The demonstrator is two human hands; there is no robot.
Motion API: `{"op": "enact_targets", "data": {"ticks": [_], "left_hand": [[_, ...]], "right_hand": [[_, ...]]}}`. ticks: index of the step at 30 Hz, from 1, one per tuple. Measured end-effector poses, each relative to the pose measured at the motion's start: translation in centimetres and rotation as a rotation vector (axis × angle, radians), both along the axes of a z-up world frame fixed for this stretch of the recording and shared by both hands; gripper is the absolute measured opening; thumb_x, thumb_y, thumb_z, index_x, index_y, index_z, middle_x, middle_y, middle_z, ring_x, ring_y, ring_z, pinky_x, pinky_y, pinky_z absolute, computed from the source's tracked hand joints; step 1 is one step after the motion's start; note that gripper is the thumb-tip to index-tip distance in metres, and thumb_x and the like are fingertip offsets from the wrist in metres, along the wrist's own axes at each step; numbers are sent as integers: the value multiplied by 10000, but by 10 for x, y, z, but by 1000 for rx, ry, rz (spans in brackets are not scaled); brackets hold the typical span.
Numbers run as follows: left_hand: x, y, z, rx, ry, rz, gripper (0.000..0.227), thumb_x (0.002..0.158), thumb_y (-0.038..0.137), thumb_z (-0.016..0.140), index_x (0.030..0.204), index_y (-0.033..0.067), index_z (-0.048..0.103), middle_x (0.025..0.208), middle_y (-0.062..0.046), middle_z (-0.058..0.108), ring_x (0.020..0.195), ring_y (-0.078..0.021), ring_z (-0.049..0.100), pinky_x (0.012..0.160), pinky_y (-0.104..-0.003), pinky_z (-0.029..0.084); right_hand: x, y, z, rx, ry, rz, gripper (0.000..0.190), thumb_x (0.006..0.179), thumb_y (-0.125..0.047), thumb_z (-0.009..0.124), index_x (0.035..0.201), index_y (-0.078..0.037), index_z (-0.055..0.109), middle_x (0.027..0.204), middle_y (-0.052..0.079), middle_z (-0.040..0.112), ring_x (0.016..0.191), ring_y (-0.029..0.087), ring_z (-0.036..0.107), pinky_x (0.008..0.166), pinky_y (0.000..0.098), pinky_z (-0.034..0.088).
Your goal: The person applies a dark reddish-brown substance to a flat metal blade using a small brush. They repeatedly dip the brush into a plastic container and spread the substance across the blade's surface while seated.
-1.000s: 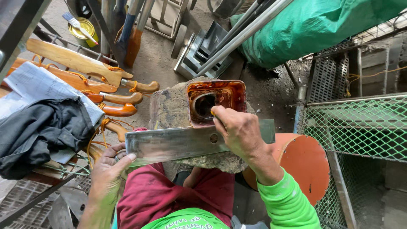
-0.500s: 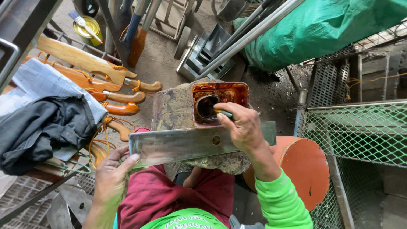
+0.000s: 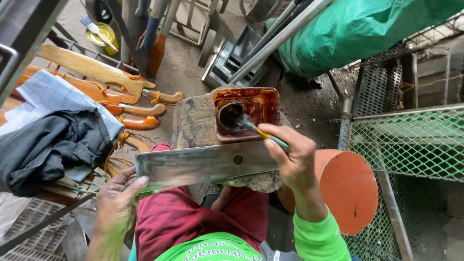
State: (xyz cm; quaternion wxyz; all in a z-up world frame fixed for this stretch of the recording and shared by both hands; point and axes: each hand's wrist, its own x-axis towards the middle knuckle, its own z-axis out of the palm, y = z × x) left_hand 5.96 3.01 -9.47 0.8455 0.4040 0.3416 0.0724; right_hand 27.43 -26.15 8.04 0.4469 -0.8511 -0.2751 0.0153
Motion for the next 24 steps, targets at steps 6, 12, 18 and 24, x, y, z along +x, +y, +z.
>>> {"op": "enact_targets", "data": {"ticks": [6, 12, 18, 24], "left_hand": [[5, 5, 5, 71, 13, -10, 375, 916, -42, 664, 1285, -98, 617, 1071, -165, 737, 846, -196, 722, 739, -337, 589], [7, -3, 22, 41, 15, 45, 371, 930, -45, 624, 1296, -95, 587, 1112, -165, 726, 896, -217, 742, 785, -379, 630], [-8, -7, 6, -12, -168, 84, 320, 1068, 73, 545, 1351, -71, 577, 1194, -176, 696, 986, -245, 725, 843, -424, 609], [-24, -17, -46, -40, -113, 162, 376, 1156, 300, 435, 1282, -19, 591, 1130, -189, 704, 918, -302, 744, 791, -427, 608]], "right_hand": [[-47, -62, -50, 119, 118, -234, 249, 974, -65, 645, 1196, 10, 731, 979, 95, 729, 813, 101, 610, 754, 236, 500], [-83, -76, -97, 47, 54, -191, 253, 984, -129, 641, 1189, -1, 719, 981, 90, 739, 809, 134, 670, 765, 255, 538], [-63, -115, -86, -27, -42, -448, 255, 1021, -145, 609, 1180, 15, 727, 874, 105, 706, 705, 160, 621, 665, 289, 515], [-91, -84, -98, 63, -45, -202, 271, 1028, -141, 568, 1200, 17, 704, 963, 96, 716, 796, 175, 665, 735, 304, 556]]}}
